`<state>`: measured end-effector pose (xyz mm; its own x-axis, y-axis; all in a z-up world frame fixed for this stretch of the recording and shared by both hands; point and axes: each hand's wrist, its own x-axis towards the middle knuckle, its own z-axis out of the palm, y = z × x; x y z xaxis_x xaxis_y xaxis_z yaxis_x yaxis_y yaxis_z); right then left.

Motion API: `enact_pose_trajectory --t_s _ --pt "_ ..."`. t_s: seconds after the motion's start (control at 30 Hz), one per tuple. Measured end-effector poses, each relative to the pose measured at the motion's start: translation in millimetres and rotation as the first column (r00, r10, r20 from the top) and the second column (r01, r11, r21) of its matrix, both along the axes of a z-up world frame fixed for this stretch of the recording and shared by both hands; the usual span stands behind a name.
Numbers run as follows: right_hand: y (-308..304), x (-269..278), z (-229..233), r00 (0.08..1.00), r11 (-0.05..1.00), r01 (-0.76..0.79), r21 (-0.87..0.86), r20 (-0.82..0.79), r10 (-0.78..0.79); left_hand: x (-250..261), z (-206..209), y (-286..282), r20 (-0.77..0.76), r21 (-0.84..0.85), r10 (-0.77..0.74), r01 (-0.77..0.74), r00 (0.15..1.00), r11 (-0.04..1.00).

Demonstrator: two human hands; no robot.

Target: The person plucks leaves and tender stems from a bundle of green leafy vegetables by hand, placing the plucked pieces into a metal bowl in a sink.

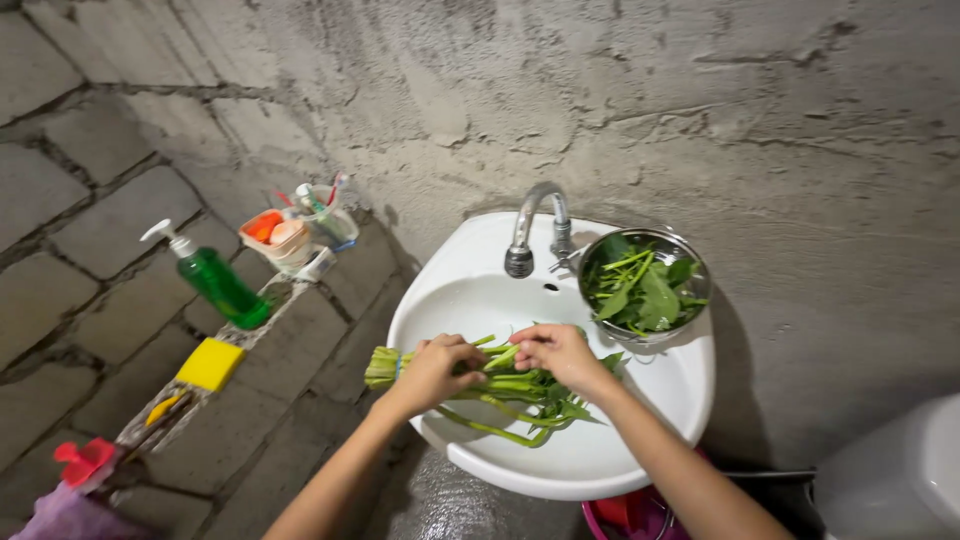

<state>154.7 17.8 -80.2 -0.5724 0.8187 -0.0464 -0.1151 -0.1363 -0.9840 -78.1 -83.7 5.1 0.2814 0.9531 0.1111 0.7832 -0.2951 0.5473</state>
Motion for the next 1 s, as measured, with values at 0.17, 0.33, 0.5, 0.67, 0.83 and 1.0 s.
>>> enact_pose_trajectory --t_s 0.17,0.33,0.5,0.67,0.83,1.0 --pt "-8.0 2.6 37.3 0.997 0.996 -0.068 -0.057 -0.024 0.066 21.4 -16.2 -9.1 -0.096 0.303 0.172 -0.135 0.980 0.943" --pt "-39.0 -3.5 67.4 0.854 0.295 -0.307 0.905 0.399 -0.333 19.2 -31.8 -6.5 -0.101 0.399 0.183 -0.129 0.978 0.908" --pt "-52.7 -24.7 59.2 0.793 0.083 -0.400 0.913 0.390 -0.468 15.7 -33.0 -8.2 -0.069 0.367 0.155 -0.120 0.985 0.922" --pt "-50.5 -38.5 30.4 0.768 0.339 -0.293 0.894 0.432 -0.473 19.8 -32.9 -14.0 -0.183 0.547 0.154 -0.030 0.971 0.837" --pt "-36.9 -49.1 -18.7 0.971 0.971 0.235 -0.051 0.060 -0.232 22.7 -37.4 -20.9 -0.128 0.582 0.135 -0.035 0.983 0.812" --pt "-10.9 4.2 38.6 0.835 0.490 0.328 0.808 -0.006 -0.549 16.1 -29.5 -13.6 -0.129 0.553 0.051 0.029 0.990 0.833"
